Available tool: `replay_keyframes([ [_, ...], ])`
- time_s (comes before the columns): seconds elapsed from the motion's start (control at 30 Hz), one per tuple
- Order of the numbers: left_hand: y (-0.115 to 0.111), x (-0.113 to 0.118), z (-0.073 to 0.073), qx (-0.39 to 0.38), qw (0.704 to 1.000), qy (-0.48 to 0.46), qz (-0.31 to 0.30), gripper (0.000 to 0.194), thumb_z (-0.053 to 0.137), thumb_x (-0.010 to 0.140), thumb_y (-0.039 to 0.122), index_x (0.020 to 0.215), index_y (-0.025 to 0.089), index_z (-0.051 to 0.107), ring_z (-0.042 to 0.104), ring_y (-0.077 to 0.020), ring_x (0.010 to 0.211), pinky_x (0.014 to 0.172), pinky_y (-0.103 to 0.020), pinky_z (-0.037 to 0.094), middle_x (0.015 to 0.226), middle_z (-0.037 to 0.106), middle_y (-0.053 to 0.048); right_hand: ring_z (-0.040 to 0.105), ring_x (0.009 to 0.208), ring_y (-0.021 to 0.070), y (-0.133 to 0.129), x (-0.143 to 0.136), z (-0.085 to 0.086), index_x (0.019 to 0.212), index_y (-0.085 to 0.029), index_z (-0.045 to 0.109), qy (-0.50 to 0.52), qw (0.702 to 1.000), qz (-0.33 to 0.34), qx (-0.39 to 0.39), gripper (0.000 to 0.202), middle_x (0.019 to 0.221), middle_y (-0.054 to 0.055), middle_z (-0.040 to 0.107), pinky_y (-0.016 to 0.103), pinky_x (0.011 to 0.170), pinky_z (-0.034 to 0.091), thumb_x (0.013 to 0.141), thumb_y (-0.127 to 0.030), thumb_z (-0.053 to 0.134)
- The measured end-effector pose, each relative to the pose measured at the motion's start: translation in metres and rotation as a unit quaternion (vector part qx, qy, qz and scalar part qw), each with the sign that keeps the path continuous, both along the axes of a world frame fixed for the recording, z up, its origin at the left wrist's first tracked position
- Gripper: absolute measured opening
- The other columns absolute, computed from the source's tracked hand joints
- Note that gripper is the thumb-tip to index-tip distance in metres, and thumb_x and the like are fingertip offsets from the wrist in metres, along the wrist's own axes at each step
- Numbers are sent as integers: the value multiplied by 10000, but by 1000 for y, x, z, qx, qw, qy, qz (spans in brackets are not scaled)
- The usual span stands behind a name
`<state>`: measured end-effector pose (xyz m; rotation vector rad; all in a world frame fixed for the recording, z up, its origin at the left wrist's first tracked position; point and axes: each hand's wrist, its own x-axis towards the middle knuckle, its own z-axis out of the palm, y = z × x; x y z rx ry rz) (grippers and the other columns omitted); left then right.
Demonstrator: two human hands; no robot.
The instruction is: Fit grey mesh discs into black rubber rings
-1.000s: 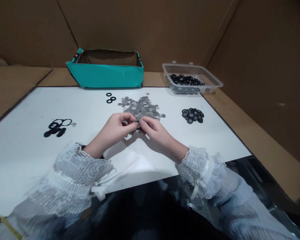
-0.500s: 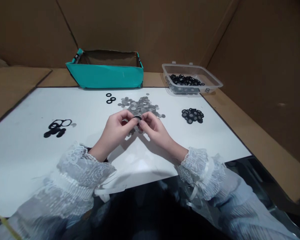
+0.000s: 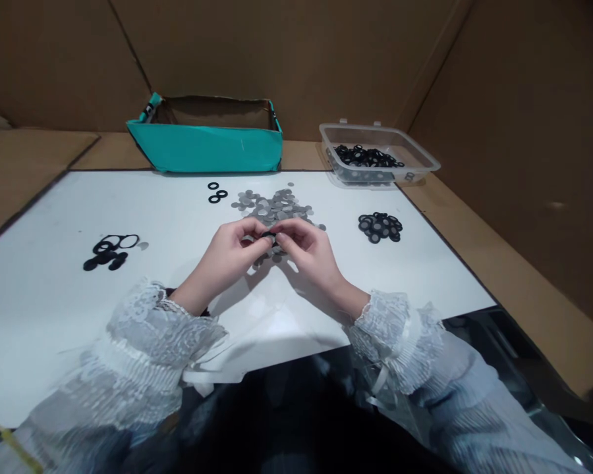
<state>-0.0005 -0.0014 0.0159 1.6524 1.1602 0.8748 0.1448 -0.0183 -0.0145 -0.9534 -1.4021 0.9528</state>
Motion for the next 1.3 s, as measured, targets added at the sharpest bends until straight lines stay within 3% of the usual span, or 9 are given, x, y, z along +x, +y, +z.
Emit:
replay_keyframes([
  [0.27, 1, 0, -3, 16, 999, -9, 34, 191, 600, 751, 338, 782, 149, 600, 498, -104, 569, 536, -236, 397, 698, 567, 3, 592, 848, 145, 6, -2, -7, 946, -219, 560, 30, 999, 26, 6, 149, 945, 29, 628, 308, 775, 501, 830, -125, 554],
  [0.5, 1, 1, -10, 43, 998, 32, 30, 177, 582, 760, 329, 767, 153, 602, 540, -136, 626, 578, -259, 427, 721, 601, -17, 536, 688, 111, 8, -5, -17, 839, -205, 473, 42, 994, 41, -92, 80, 808, -1, 548, 281, 660, 477, 856, -179, 546],
  [0.7, -2, -1, -8, 137, 983, 102, 61, 136, 550, 779, 294, 783, 165, 594, 548, -142, 661, 599, -259, 415, 725, 613, -14, 562, 777, 133, 4, -4, -15, 883, -201, 492, 7, 999, 2, -43, 56, 860, 20, 575, 295, 702, 471, 856, -176, 535],
  [0.87, -2, 1, -10, 70, 996, 28, 48, 169, 553, 788, 334, 780, 165, 558, 497, -114, 573, 554, -253, 408, 698, 570, 4, 579, 846, 141, 0, -5, -9, 936, -222, 486, 6, 1000, -23, 17, 120, 920, 25, 590, 304, 760, 495, 849, -174, 554],
  [1.0, -2, 3, -11, 23, 998, -27, 49, 164, 541, 800, 328, 778, 166, 529, 479, -105, 548, 535, -247, 406, 676, 522, 19, 593, 851, 141, -2, -11, -13, 1006, -246, 494, 40, 999, 23, 19, 188, 900, 11, 599, 304, 757, 518, 855, -146, 545],
  [1.1, -3, 4, -11, 29, 998, -13, 45, 153, 518, 816, 318, 798, 166, 528, 489, -114, 572, 555, -255, 406, 699, 530, 11, 603, 827, 138, 0, -14, -17, 1025, -251, 506, 55, 998, 40, 5, 178, 896, 8, 610, 302, 734, 530, 869, -168, 530],
  [1.3, -2, 1, -14, 33, 998, 56, 11, 152, 476, 834, 322, 787, 182, 511, 488, -137, 604, 567, -272, 379, 673, 510, 12, 621, 960, 167, 6, -4, -13, 945, -211, 607, 32, 998, 49, -3, 126, 1003, 50, 664, 350, 875, 516, 871, -184, 509],
])
